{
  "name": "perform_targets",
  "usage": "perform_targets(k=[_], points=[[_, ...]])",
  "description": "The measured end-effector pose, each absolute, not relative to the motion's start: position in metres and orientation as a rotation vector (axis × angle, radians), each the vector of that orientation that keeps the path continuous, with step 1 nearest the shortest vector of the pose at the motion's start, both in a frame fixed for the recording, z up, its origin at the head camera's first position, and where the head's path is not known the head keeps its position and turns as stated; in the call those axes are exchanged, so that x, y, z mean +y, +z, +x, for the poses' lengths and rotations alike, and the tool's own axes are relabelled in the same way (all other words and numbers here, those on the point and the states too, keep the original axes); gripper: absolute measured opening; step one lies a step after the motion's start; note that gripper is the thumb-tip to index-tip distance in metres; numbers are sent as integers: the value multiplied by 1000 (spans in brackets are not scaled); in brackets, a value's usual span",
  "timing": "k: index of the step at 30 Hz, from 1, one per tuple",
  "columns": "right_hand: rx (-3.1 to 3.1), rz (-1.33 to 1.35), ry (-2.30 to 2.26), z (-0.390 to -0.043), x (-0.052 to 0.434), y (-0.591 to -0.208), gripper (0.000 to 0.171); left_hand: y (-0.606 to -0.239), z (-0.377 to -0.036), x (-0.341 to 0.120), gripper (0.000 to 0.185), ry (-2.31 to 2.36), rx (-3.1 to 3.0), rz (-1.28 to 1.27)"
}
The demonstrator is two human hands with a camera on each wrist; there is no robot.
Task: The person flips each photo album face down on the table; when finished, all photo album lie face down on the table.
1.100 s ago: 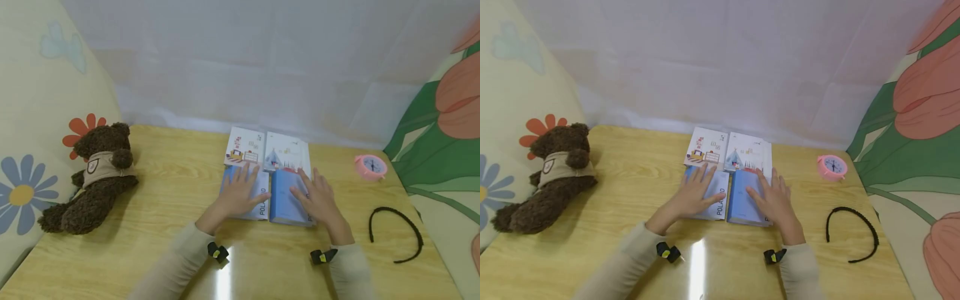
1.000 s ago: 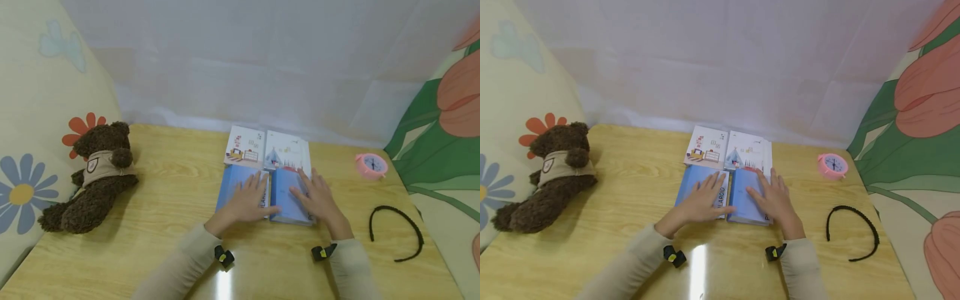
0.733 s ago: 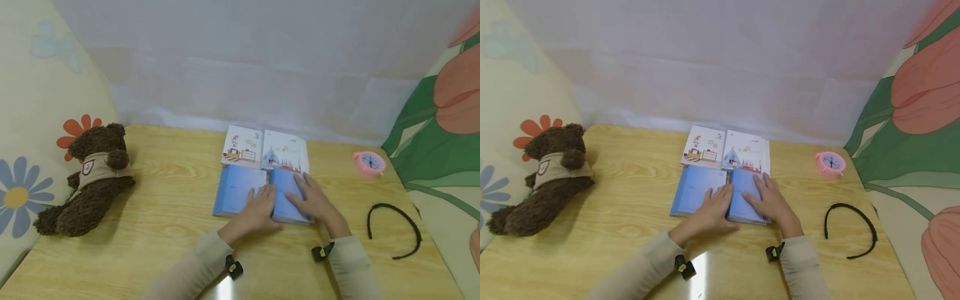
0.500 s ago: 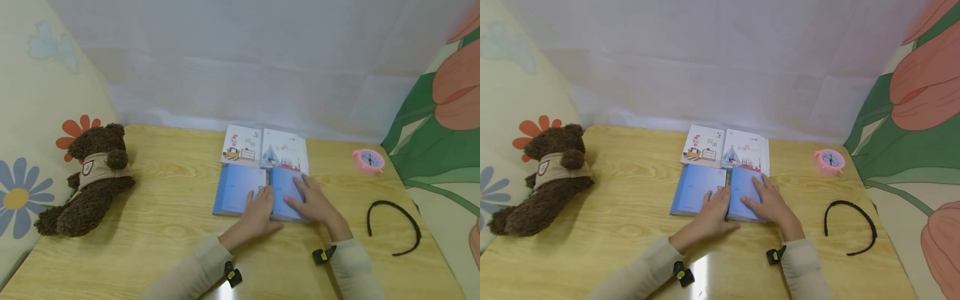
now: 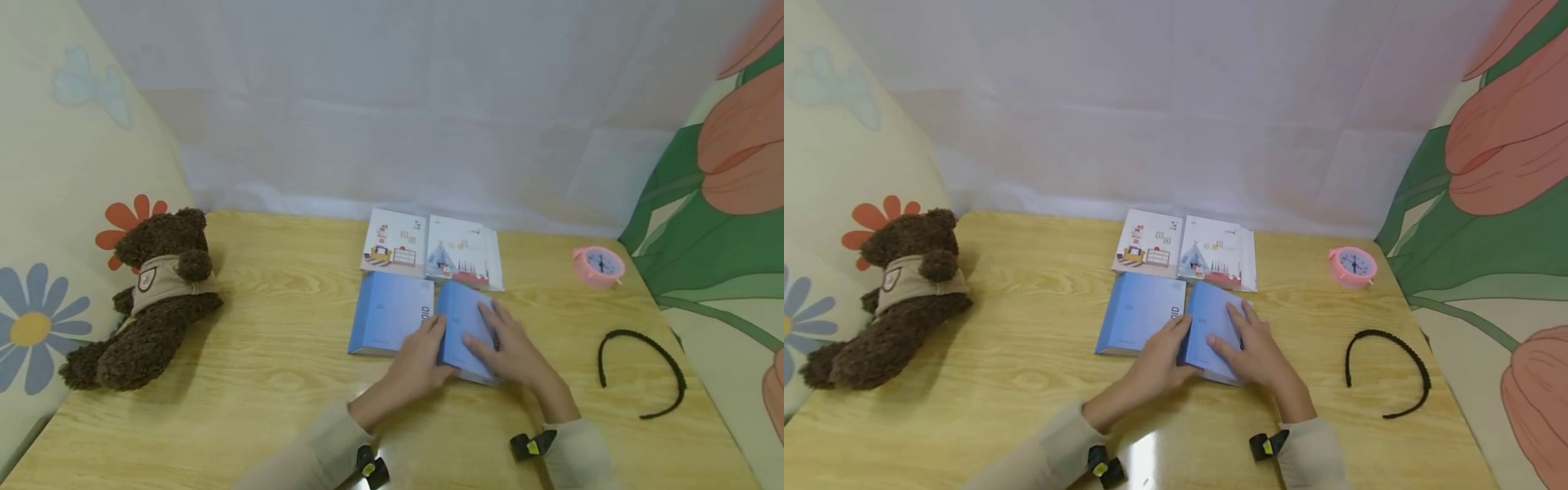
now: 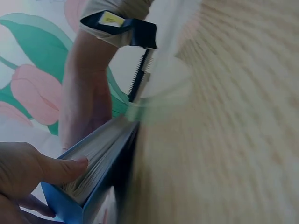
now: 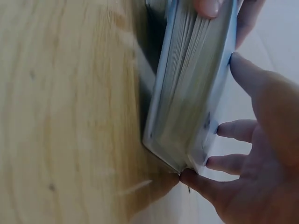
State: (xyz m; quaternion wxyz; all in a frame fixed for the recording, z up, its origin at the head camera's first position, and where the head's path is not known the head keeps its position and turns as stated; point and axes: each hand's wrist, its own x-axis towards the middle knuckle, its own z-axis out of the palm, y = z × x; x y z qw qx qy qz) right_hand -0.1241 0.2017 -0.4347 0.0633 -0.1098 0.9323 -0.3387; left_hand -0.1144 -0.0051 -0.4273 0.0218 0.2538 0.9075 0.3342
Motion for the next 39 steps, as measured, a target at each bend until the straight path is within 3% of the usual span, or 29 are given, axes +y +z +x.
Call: perform_targets(k=[13,32,34,39], points=[[2585,-435,-1481,-98,196,-432,71,-395,-96,-12,87,1096,2733,942],[2162,-385,-1878,-91,211,-437,62,-392,-94,5,84,1051,2798,1124],[2147,-368,-1889,-91,212,-436,62,-393,-94,7,90,1080,2800,1106],[2169,-287,-1872,-94,216,-427,62,-402,-94,12,123,1295,2669,895]])
